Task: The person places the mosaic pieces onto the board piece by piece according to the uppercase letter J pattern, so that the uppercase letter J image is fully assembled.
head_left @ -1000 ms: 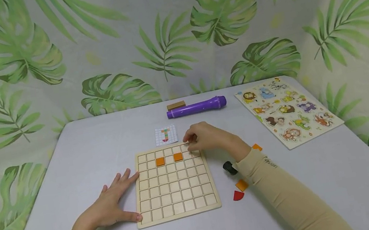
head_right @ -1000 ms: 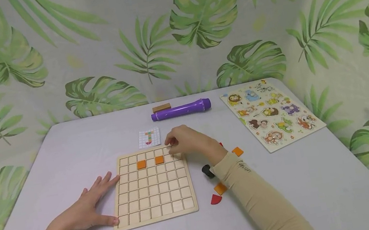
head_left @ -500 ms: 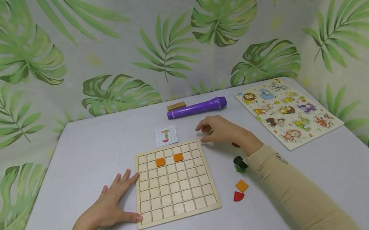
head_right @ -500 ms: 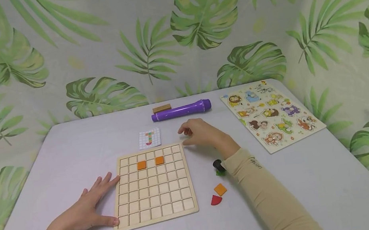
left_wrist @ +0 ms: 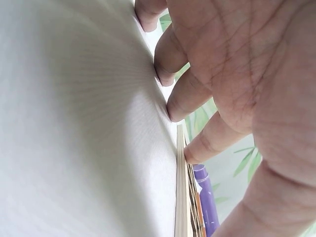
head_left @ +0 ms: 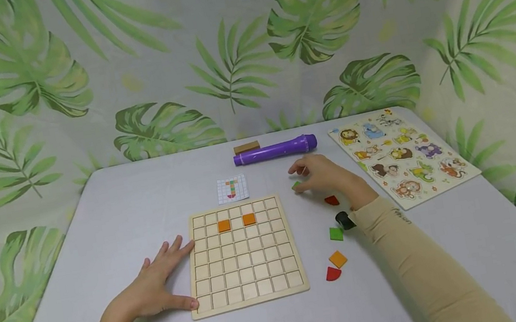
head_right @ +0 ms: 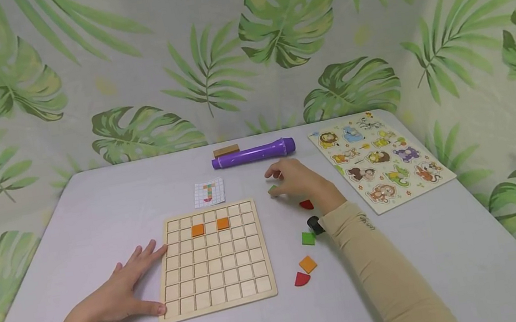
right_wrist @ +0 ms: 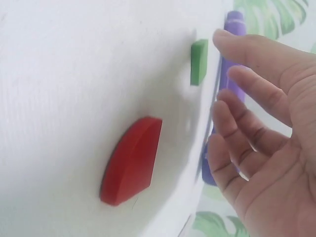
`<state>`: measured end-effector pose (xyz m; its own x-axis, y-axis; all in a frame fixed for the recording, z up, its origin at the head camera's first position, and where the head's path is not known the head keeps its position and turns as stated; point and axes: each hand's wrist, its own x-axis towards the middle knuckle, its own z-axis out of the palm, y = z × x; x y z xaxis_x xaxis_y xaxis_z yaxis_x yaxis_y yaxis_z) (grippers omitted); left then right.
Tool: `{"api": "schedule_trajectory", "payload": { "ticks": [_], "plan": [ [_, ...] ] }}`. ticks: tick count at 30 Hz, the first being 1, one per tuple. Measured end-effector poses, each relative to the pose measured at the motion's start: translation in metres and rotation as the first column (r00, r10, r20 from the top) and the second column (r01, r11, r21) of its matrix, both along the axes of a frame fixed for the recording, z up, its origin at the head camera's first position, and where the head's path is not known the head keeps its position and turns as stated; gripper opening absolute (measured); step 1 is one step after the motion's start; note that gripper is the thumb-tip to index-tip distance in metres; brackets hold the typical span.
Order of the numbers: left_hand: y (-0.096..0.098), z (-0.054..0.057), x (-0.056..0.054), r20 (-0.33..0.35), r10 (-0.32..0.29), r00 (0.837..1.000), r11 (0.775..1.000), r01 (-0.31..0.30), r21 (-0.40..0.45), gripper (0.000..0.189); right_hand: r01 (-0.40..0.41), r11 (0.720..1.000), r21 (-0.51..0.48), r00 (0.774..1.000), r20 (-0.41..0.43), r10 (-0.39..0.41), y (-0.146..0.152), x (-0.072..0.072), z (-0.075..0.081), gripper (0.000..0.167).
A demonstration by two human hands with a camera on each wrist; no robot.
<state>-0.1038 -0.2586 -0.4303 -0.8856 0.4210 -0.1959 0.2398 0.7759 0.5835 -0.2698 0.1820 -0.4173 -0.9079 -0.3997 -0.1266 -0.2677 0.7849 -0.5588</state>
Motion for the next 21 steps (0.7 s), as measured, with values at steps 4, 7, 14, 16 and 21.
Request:
{"api": "schedule_trajectory", "payload": {
  "ticks": [4,7,14,16,21],
  "plan": [
    [0.0005,0.0002,-0.0006,0.001,0.0,1.0,1.0,0.0,-0.002,0.125,-0.009,1.0,0.004,1.0,0.0,0.009,0.0037,-0.0022,-0.0025,0.05],
    [0.0006,0.0004,-0.0007,0.001,0.0,1.0,1.0,0.0,-0.002,0.125,-0.017,1.0,0.014,1.0,0.004,0.017,0.006,-0.0023,-0.0043,0.048],
    [0.0004,0.0006,0.0001,-0.006,-0.002,1.0,1.0,0.002,0.0,0.125,-0.024,1.0,0.014,1.0,0.01,0.024,0.0086,-0.0011,-0.0063,0.04],
    [0.0003,0.0007,0.0002,-0.01,-0.001,1.0,1.0,0.001,0.002,0.125,-0.025,1.0,0.004,1.0,0.012,0.025,0.0088,-0.0013,-0.0071,0.038],
    [-0.0004,0.0009,0.0007,-0.012,-0.003,1.0,1.0,0.004,0.012,0.124,-0.021,1.0,-0.016,1.0,0.02,0.021,0.0088,-0.0005,-0.0075,0.033]
  ]
}}
